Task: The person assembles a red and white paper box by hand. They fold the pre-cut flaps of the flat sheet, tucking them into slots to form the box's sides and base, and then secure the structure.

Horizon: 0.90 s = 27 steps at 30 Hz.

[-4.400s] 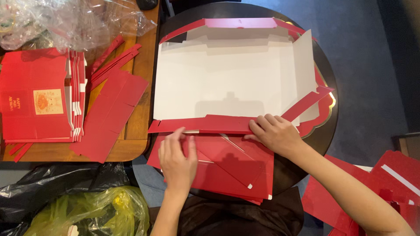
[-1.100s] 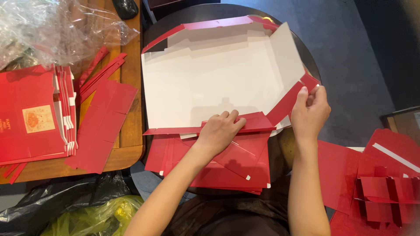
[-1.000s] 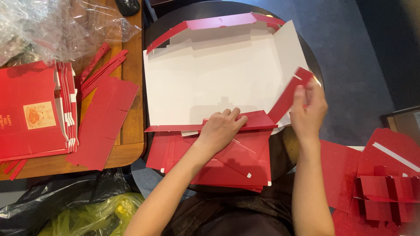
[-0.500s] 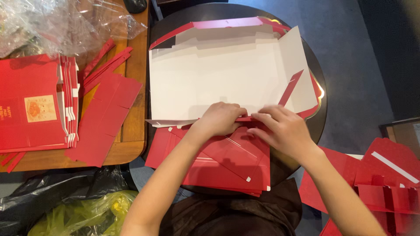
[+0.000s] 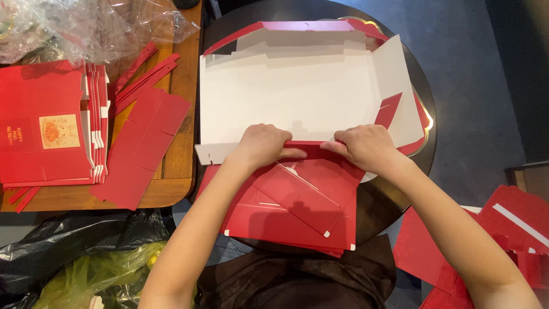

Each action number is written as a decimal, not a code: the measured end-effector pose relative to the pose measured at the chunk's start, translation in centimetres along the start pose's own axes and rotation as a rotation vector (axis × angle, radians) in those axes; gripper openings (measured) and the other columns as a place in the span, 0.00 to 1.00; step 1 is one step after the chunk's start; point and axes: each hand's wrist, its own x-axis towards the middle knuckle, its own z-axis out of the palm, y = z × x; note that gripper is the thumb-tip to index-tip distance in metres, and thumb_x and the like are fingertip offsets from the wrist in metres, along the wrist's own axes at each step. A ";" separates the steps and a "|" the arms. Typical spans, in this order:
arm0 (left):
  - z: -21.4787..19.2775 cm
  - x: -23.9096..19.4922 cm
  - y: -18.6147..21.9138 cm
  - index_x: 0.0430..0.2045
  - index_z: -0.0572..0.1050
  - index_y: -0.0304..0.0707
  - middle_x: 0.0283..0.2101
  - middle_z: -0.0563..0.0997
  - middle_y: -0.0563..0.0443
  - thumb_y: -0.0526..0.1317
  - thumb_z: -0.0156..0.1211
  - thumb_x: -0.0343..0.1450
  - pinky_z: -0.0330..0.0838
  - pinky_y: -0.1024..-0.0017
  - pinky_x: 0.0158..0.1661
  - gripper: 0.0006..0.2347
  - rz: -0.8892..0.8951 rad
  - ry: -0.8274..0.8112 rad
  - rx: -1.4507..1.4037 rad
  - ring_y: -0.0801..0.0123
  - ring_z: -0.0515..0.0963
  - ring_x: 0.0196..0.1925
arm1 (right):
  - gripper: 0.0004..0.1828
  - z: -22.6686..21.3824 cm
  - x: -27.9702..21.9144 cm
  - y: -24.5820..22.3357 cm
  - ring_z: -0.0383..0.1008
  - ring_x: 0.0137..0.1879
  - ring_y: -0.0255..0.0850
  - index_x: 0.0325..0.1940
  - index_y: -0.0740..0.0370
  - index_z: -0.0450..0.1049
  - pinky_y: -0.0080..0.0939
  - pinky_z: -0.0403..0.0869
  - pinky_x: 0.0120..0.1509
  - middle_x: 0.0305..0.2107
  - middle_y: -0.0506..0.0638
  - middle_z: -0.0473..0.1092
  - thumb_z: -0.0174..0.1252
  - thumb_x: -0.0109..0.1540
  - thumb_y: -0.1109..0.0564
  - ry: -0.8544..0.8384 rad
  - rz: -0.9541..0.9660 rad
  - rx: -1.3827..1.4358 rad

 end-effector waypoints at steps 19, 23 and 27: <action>-5.3 -10.0 -3.8 0.23 0.83 0.42 0.32 0.84 0.50 0.33 0.65 0.54 0.69 0.58 0.45 0.08 0.097 0.340 0.183 0.54 0.79 0.42 | 0.31 1.9 -0.2 -2.7 0.75 0.28 0.47 0.22 0.61 0.68 0.46 0.72 0.30 0.19 0.50 0.70 0.60 0.60 0.31 0.254 -0.241 -0.061; -4.5 -10.1 -2.1 0.23 0.83 0.41 0.32 0.83 0.49 0.35 0.62 0.60 0.69 0.60 0.48 0.04 -0.091 0.182 0.345 0.58 0.78 0.44 | 0.30 1.8 -0.4 -2.4 0.74 0.27 0.47 0.21 0.60 0.68 0.46 0.72 0.30 0.19 0.49 0.70 0.60 0.59 0.32 0.276 -0.253 -0.056; -3.5 -10.9 -3.5 0.27 0.83 0.43 0.34 0.82 0.45 0.37 0.58 0.64 0.69 0.57 0.47 0.06 -0.263 0.086 0.208 0.53 0.80 0.42 | 0.28 2.2 -0.9 -2.3 0.75 0.28 0.46 0.23 0.60 0.70 0.45 0.72 0.30 0.20 0.48 0.70 0.60 0.61 0.34 0.284 -0.297 -0.065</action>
